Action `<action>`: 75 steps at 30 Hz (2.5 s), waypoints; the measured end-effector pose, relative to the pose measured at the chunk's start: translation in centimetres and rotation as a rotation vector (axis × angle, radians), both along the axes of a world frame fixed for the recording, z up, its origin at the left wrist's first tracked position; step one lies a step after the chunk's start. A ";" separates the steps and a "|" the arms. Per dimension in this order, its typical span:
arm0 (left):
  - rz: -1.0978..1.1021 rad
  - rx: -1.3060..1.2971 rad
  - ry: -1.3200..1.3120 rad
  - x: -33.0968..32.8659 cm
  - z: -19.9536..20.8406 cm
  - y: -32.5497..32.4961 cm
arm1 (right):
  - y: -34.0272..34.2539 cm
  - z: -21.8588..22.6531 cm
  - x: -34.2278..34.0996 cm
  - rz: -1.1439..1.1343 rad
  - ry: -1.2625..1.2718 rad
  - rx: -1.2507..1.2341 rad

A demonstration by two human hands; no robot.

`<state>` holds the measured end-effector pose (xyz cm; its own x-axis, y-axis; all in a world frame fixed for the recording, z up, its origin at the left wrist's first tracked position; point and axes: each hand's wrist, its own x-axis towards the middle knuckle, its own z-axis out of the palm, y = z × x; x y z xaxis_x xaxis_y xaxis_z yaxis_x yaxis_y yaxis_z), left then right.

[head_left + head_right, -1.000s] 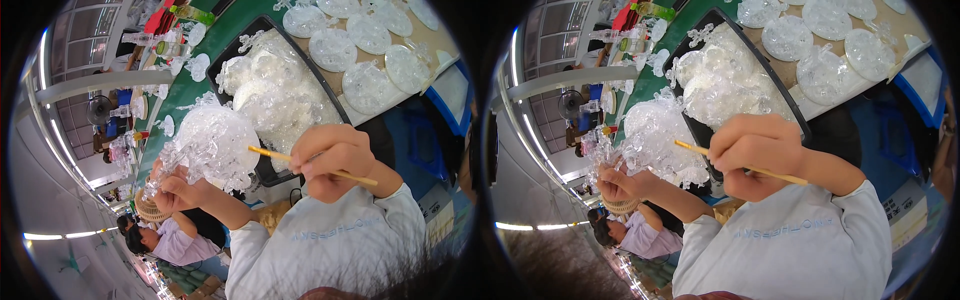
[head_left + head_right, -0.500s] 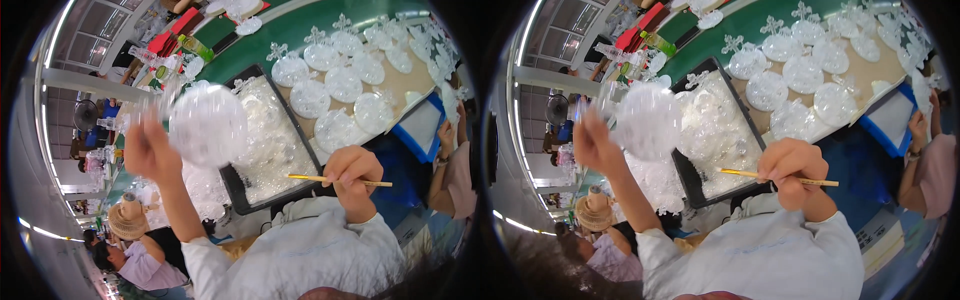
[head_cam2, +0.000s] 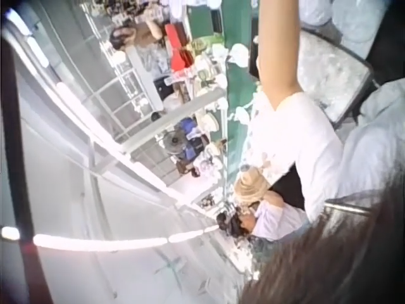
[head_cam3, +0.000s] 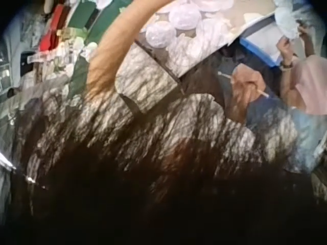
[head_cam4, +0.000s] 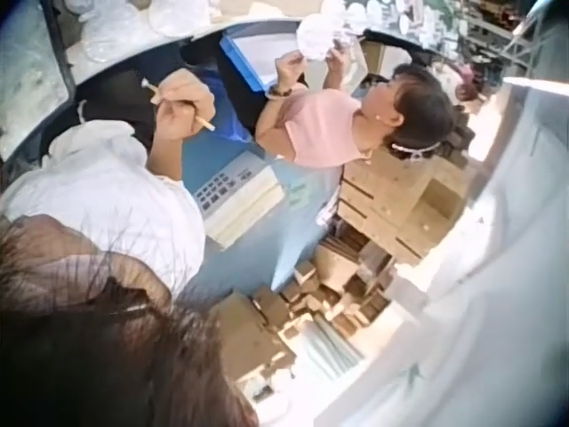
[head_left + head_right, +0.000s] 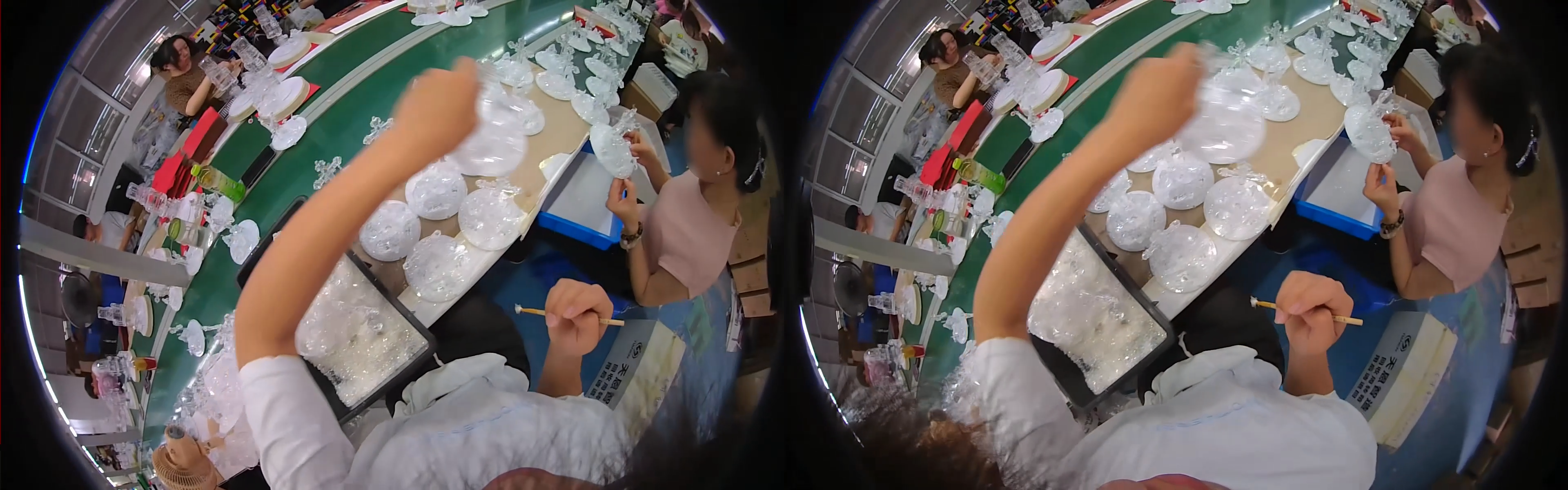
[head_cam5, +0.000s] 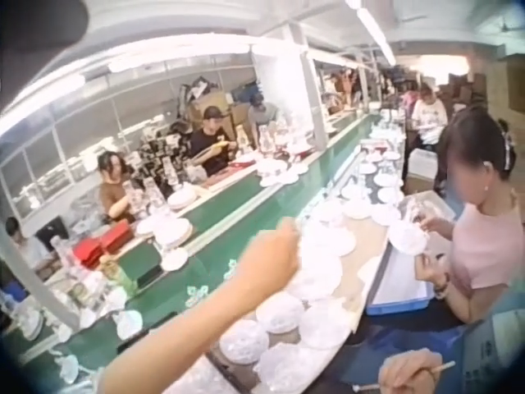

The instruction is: The recorder applies adhesive or coating to decorative lighting ornaments and organizes them into trays on an assembly line.

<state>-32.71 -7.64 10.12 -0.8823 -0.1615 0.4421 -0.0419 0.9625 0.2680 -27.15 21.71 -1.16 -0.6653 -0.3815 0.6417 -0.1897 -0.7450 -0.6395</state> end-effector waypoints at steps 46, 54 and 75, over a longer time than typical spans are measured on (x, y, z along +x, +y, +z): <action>0.810 0.486 -0.018 42.8 -3.0 2.5 | -20.3 0.2 13.5 -0.064 1.495 0.316; 0.702 0.760 0.175 39.5 -4.7 4.5 | -18.2 -0.1 15.1 -0.102 0.981 0.443; 0.343 1.037 0.185 39.8 -8.0 2.9 | -20.0 -0.3 13.2 -0.079 1.217 0.447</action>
<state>7.06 -4.75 2.08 -0.6544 -0.7528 0.0715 -0.1394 0.2130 0.9671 -13.94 1.75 -1.50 0.2207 -0.7048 0.6742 -0.8541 -0.4735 -0.2153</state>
